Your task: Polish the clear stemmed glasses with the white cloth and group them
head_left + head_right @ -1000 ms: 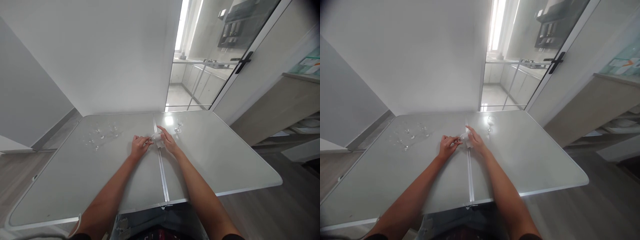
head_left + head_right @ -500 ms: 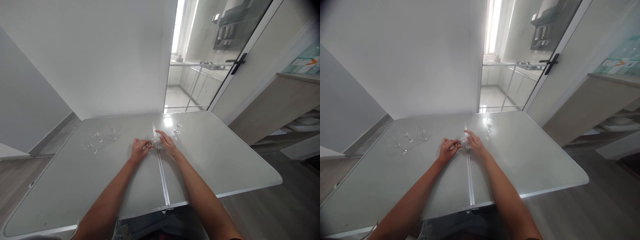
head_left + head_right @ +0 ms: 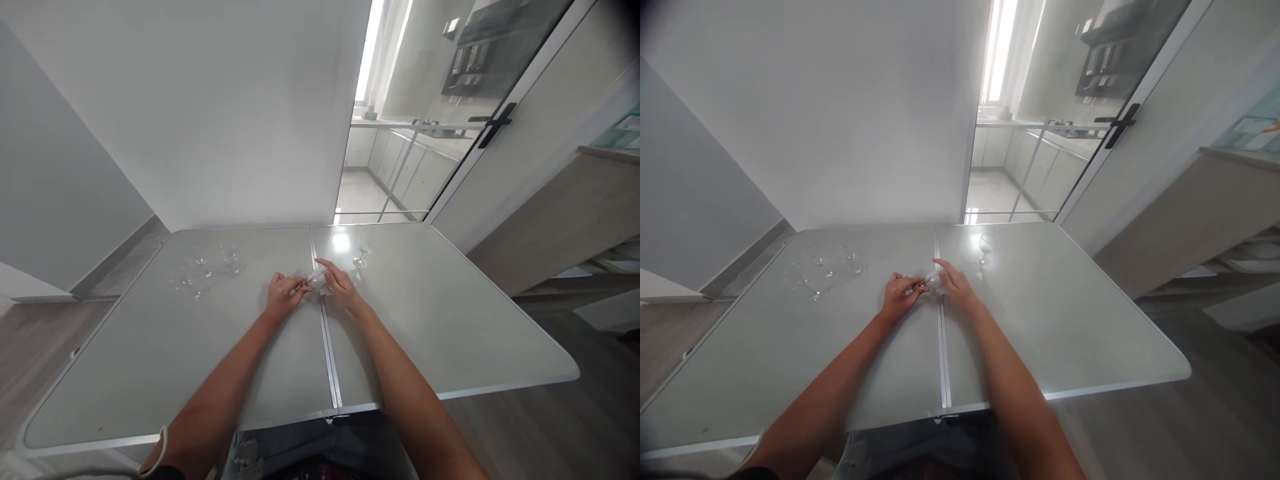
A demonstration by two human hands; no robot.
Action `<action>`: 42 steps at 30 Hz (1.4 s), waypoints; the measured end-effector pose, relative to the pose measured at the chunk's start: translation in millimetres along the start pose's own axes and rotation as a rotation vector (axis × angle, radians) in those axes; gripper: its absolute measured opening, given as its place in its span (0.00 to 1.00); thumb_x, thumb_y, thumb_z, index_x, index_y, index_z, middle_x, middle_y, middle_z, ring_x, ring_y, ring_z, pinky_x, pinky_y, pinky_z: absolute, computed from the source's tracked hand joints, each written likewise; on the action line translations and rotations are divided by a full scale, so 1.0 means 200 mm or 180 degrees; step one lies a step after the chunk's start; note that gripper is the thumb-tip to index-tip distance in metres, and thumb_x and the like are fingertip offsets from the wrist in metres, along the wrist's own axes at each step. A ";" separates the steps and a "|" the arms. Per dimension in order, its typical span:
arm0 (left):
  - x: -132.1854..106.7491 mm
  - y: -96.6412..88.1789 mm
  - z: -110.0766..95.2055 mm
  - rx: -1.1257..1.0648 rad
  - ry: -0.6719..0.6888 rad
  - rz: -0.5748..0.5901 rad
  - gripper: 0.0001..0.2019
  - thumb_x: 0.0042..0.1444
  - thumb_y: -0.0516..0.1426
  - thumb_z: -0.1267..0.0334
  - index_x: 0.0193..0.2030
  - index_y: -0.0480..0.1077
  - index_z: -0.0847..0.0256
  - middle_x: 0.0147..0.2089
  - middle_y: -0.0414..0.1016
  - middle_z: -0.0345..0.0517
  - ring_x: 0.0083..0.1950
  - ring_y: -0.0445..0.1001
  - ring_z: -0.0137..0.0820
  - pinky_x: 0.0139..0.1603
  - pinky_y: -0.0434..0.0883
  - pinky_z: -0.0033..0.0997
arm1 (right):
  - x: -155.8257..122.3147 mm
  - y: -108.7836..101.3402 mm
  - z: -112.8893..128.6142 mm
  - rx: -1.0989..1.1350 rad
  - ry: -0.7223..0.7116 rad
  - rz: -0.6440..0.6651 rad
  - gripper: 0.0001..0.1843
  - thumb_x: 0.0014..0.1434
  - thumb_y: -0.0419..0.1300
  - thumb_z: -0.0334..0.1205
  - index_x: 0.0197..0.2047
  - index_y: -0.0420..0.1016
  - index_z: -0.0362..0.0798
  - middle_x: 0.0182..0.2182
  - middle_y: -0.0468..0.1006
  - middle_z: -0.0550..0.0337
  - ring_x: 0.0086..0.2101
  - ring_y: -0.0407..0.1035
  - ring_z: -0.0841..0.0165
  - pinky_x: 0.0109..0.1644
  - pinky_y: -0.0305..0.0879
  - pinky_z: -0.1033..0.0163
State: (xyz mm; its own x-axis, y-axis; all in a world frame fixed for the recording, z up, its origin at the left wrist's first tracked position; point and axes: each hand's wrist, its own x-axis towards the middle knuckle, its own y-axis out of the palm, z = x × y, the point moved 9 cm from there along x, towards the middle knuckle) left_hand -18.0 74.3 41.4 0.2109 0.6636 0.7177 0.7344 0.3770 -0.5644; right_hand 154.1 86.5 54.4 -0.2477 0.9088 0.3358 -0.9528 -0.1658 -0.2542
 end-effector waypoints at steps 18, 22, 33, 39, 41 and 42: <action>0.00 0.00 0.00 -0.0208 -0.0030 0.0064 0.10 0.60 0.63 0.51 0.40 0.78 0.54 0.30 0.82 0.40 0.28 0.76 0.30 0.39 0.64 0.39 | -0.01 -0.09 -0.06 0.0937 0.0227 -0.0584 0.32 0.70 0.43 0.61 0.57 0.74 0.47 0.33 0.74 0.56 0.33 0.67 0.65 0.38 0.64 0.61; 0.00 0.00 0.01 -0.0296 -0.0162 0.0097 0.10 0.58 0.64 0.50 0.39 0.78 0.54 0.30 0.81 0.40 0.27 0.75 0.30 0.38 0.67 0.38 | 0.00 -0.01 -0.02 0.0249 0.0040 -0.0081 0.29 0.69 0.49 0.60 0.60 0.74 0.50 0.35 0.76 0.57 0.36 0.68 0.64 0.46 0.64 0.59; -0.01 -0.01 0.03 -0.0357 -0.0325 0.0039 0.10 0.58 0.64 0.50 0.38 0.78 0.53 0.30 0.81 0.40 0.29 0.74 0.31 0.38 0.70 0.38 | 0.00 -0.06 0.00 0.0293 0.0028 -0.0447 0.29 0.69 0.47 0.61 0.60 0.73 0.51 0.38 0.75 0.56 0.39 0.69 0.63 0.46 0.65 0.59; 0.00 -0.02 0.02 -0.0381 -0.0341 -0.0013 0.09 0.57 0.65 0.51 0.38 0.78 0.53 0.30 0.82 0.40 0.29 0.75 0.31 0.39 0.70 0.38 | 0.00 -0.05 -0.03 0.0670 0.0189 -0.0351 0.30 0.71 0.43 0.60 0.56 0.75 0.48 0.34 0.74 0.57 0.34 0.66 0.65 0.40 0.64 0.60; 0.00 -0.01 0.02 -0.0436 -0.0322 0.0041 0.09 0.58 0.65 0.51 0.38 0.78 0.53 0.30 0.81 0.40 0.30 0.75 0.31 0.39 0.71 0.37 | -0.01 -0.10 -0.03 0.0903 0.0206 -0.0674 0.30 0.71 0.43 0.60 0.55 0.75 0.48 0.32 0.72 0.58 0.31 0.65 0.66 0.36 0.63 0.61; 0.00 0.00 0.02 -0.0450 -0.0316 0.0084 0.09 0.58 0.65 0.51 0.38 0.78 0.53 0.30 0.81 0.40 0.29 0.75 0.31 0.39 0.71 0.37 | -0.01 -0.12 -0.03 0.0882 0.0173 -0.0750 0.30 0.70 0.44 0.60 0.55 0.75 0.48 0.32 0.72 0.58 0.31 0.65 0.66 0.37 0.63 0.62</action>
State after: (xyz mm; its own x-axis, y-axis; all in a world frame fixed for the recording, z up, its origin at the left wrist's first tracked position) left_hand -20.7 75.6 40.4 0.1717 0.7352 0.6557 0.8143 0.2687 -0.5145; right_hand 177.8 90.0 54.3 -0.0131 0.9522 0.3052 -0.9958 -0.0401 0.0822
